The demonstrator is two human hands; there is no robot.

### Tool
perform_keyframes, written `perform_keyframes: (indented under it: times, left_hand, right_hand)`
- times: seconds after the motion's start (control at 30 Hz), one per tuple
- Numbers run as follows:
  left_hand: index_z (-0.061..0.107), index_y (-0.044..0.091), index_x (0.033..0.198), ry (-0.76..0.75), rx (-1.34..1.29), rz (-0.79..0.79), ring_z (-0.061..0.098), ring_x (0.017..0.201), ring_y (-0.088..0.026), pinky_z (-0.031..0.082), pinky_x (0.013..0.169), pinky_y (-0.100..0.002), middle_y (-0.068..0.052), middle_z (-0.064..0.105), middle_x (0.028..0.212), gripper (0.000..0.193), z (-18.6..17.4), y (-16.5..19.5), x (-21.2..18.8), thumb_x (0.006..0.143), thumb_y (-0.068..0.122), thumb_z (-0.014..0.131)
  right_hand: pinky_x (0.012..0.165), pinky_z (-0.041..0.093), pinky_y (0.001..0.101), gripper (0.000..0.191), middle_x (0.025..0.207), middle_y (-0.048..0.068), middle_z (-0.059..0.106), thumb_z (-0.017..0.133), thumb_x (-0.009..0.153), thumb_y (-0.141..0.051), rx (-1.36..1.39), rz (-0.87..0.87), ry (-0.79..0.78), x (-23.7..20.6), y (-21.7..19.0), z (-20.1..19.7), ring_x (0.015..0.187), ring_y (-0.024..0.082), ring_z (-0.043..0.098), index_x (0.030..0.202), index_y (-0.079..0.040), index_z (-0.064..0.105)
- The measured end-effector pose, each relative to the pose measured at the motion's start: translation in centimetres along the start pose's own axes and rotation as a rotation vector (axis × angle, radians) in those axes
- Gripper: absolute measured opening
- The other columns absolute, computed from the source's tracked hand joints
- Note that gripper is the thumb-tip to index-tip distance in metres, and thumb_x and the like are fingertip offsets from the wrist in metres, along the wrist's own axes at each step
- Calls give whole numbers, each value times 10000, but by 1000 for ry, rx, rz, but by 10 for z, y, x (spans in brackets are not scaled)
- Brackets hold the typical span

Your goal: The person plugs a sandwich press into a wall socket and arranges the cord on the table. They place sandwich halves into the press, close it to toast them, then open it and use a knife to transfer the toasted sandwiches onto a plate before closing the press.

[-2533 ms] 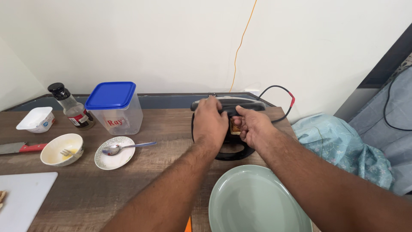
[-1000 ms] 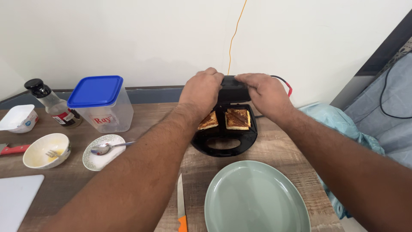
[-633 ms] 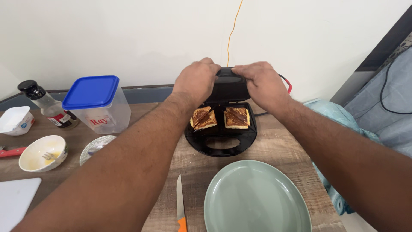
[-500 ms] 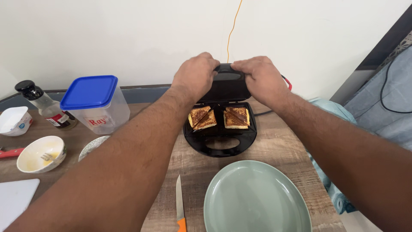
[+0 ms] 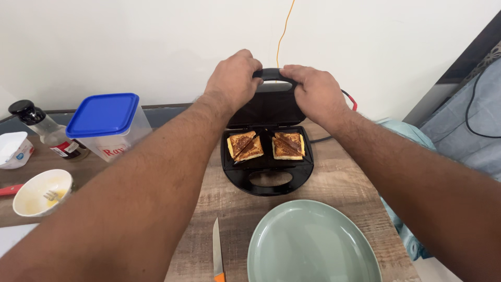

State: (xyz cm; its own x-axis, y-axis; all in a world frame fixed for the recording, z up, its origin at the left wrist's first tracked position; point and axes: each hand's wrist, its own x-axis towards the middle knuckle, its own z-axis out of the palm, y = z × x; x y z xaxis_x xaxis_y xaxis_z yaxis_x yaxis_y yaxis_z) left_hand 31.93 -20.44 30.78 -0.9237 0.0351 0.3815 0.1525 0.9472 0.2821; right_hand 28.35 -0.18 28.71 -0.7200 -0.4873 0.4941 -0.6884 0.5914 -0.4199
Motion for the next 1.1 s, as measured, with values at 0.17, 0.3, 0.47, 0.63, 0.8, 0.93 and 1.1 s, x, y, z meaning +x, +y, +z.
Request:
perform_keyframes:
  times: [0.17, 0.3, 0.47, 0.63, 0.8, 0.93, 1.1]
  left_hand:
    - [728, 143, 1173, -20, 7, -43, 637, 1118, -245, 519, 991, -387, -44, 625, 1173, 268, 1, -3, 10, 920, 231, 730]
    - [718, 152, 1189, -27, 3, -89, 630, 1127, -221, 512, 1000, -377, -32, 612, 1187, 270, 4, -3, 16, 938, 251, 709]
    - [708, 155, 1201, -23, 7, -104, 634, 1113, -206, 520, 993, -364, -28, 604, 1163, 274, 7, -4, 20, 948, 261, 694]
    - [706, 142, 1176, 3, -5, -100, 645, 1091, -210, 524, 985, -364, -26, 602, 1156, 255, 11, -5, 21, 947, 254, 702]
    - [712, 142, 1162, 30, -30, -98, 638, 1102, -220, 513, 994, -375, -25, 604, 1163, 244, 13, -9, 26, 940, 242, 709]
    - [703, 138, 1171, 48, -74, -112, 627, 1116, -221, 506, 1003, -371, -24, 595, 1167, 245, 18, -12, 30, 946, 233, 697]
    - [692, 133, 1172, 71, -100, -147, 613, 1142, -219, 502, 1011, -376, -25, 569, 1199, 222, 26, -13, 38, 975, 229, 654]
  right_hand:
    - [1117, 442, 388, 508, 1324, 129, 684, 455, 837, 85, -19, -72, 29, 10, 4, 2, 1240, 293, 627, 1266, -39, 697]
    - [1133, 432, 386, 535, 1302, 155, 691, 436, 798, 105, -7, -82, -13, 20, 5, -1, 1243, 292, 629, 1251, -10, 696]
    - [1128, 464, 371, 552, 1271, 142, 707, 413, 811, 105, 31, -23, -36, 24, 4, -2, 1216, 273, 660, 1274, -28, 684]
    - [1075, 445, 414, 545, 1252, 166, 713, 435, 786, 124, -43, -92, 24, 26, 6, 1, 1202, 340, 613, 1238, -5, 710]
    - [1087, 473, 385, 556, 1250, 169, 713, 417, 788, 126, 14, -80, 4, 31, 8, 2, 1187, 299, 660, 1253, 3, 694]
    - [1078, 492, 387, 570, 1219, 182, 720, 418, 778, 131, 16, -81, -1, 35, 8, 4, 1152, 297, 683, 1269, 12, 682]
    - [1073, 495, 405, 544, 1190, 206, 716, 429, 804, 120, -17, -67, 12, 42, 14, 10, 1150, 320, 681, 1286, 21, 661]
